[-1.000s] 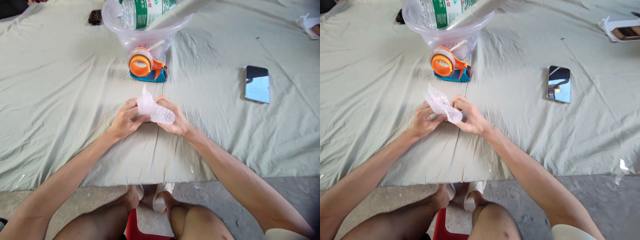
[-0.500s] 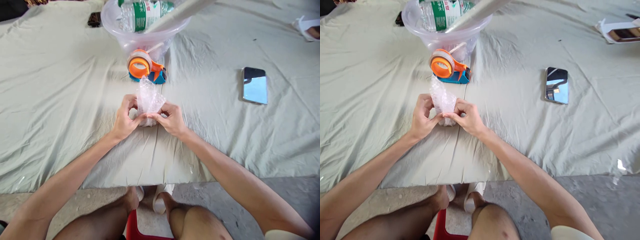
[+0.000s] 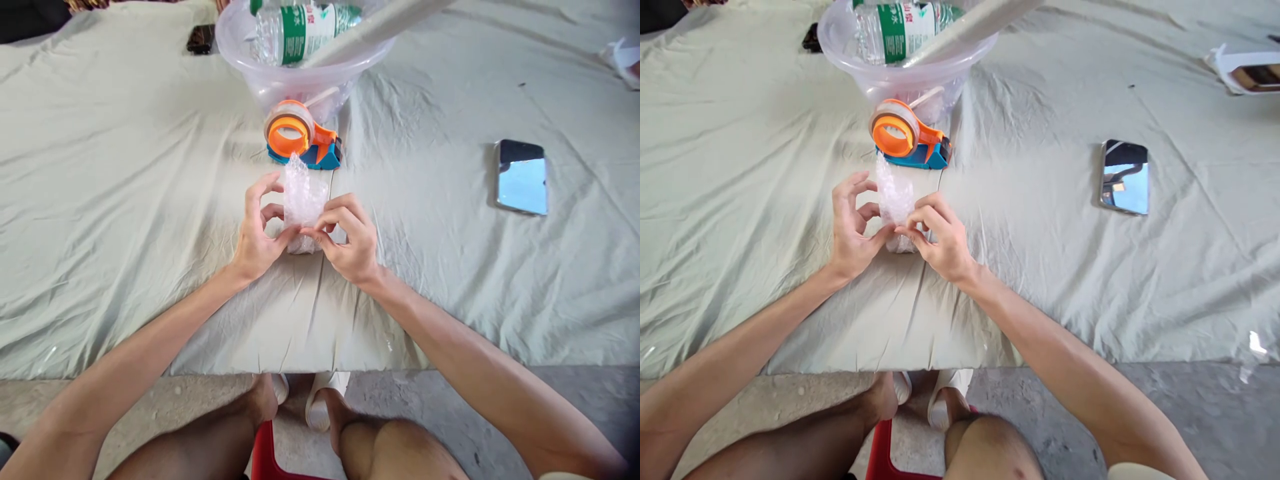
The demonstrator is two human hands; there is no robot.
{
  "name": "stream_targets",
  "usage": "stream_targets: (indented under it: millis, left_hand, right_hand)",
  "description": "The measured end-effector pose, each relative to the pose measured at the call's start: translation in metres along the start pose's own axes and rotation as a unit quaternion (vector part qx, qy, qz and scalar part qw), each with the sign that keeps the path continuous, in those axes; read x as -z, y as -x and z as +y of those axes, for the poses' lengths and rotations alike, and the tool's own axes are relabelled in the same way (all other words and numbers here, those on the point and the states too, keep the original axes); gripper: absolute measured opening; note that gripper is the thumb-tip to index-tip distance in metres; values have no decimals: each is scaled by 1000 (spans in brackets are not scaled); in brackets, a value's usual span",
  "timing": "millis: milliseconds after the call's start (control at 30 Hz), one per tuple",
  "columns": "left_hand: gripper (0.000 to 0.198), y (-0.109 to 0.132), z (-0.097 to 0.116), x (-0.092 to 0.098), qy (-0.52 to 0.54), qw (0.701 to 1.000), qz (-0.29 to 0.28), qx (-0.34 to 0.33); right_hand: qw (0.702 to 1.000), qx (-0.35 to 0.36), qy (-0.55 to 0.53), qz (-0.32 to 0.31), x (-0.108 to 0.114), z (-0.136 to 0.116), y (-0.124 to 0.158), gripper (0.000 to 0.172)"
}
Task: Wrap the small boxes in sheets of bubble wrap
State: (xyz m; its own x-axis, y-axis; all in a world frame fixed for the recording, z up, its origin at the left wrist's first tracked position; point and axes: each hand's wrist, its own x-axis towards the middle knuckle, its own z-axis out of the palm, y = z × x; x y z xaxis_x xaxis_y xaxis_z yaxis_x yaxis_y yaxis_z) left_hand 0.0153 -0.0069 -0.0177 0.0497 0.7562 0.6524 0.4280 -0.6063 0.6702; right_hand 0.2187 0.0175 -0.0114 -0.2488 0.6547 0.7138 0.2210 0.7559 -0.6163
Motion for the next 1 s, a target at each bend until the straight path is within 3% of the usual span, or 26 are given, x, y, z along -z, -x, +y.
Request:
stream_targets:
  millis: [100,200,467,833,1000]
  left_hand:
    - [48,1,-1,0,15,1000,14,-4]
    - [38,2,-2,3,2,1000,9,7]
    - [23,3,4,10,-118,992,-46,-4]
    - [48,10,10,17,-96,983,-158,19]
    - [65,16,7,18,-137,970,-194,45]
  right_hand:
    - [998,58,24,-2,1,2,2,8]
    - [997,73,21,-6,1,4,4,16]
    - [996,-16,20,-90,5,5,2,30]
    - [992,-53,43,-104,8,0,3,37]
    - [987,-94,14,-131,10,-6,4,39]
